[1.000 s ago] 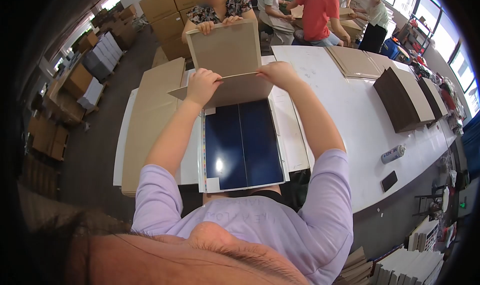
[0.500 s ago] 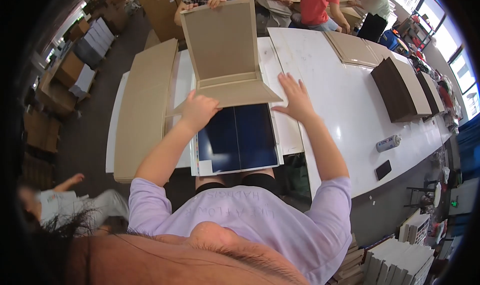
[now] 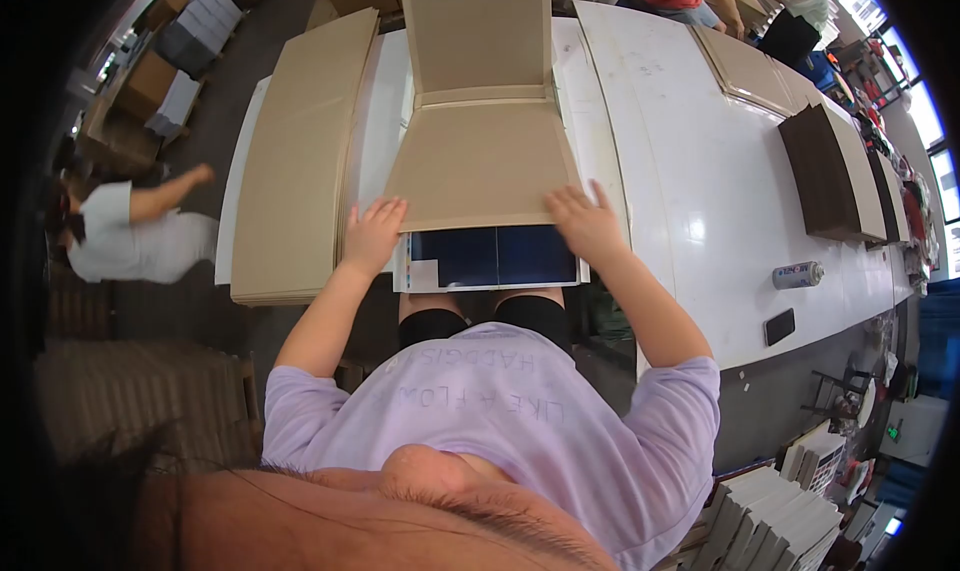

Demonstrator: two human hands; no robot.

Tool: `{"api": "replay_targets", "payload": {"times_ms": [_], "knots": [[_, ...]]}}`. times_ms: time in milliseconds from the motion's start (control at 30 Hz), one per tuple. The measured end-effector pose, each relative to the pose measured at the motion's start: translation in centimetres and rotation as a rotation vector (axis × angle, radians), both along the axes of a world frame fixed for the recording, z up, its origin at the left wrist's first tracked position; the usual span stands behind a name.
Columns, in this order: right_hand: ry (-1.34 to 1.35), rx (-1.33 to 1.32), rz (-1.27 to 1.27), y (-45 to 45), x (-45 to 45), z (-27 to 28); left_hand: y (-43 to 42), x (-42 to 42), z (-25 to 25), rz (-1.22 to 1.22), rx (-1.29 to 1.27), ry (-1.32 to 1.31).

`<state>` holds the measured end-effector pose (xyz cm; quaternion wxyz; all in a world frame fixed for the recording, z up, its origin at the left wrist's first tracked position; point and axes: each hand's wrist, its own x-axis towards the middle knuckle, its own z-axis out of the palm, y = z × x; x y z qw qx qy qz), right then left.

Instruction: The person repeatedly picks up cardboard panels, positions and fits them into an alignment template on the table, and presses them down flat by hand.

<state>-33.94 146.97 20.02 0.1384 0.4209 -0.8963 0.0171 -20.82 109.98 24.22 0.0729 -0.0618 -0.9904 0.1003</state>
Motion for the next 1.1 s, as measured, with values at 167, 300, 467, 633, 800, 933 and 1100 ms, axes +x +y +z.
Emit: {"api": "replay_targets", "payload": {"times_ms": [167, 300, 467, 633, 800, 933, 1100], "knots": [[-0.059, 0.025, -0.075, 2.6, 0.9, 0.0, -1.9, 2.4, -2.1, 0.274, -0.007, -0.048], [-0.077, 0.033, -0.093, 2.5, 1.1, -0.8, 1.5, 2.8, 0.7, 0.398, 0.105, -0.14], [-0.201, 0.066, -0.014, 2.4, 1.6, 1.8, 8.5, -1.7, -2.1, -0.156, 0.188, 0.018], [-0.648, -0.752, 0.392, 2.3, 6.1, 20.5, 8.7, -3.5, -3.8, -0.246, 0.285, 0.105], [-0.866, -1.283, 1.054, 1.3, 12.9, 29.5, 9.0, -3.3, -3.2, -0.256, 0.287, 0.115], [-1.2, -1.235, 0.924, 1.4, 15.7, 30.7, 8.7, -3.2, -2.8, -0.25, 0.335, 0.136], [-1.317, -1.265, 1.053, 1.3, 15.3, 29.8, 8.7, -3.2, -3.5, -0.242, 0.335, 0.1]]}}
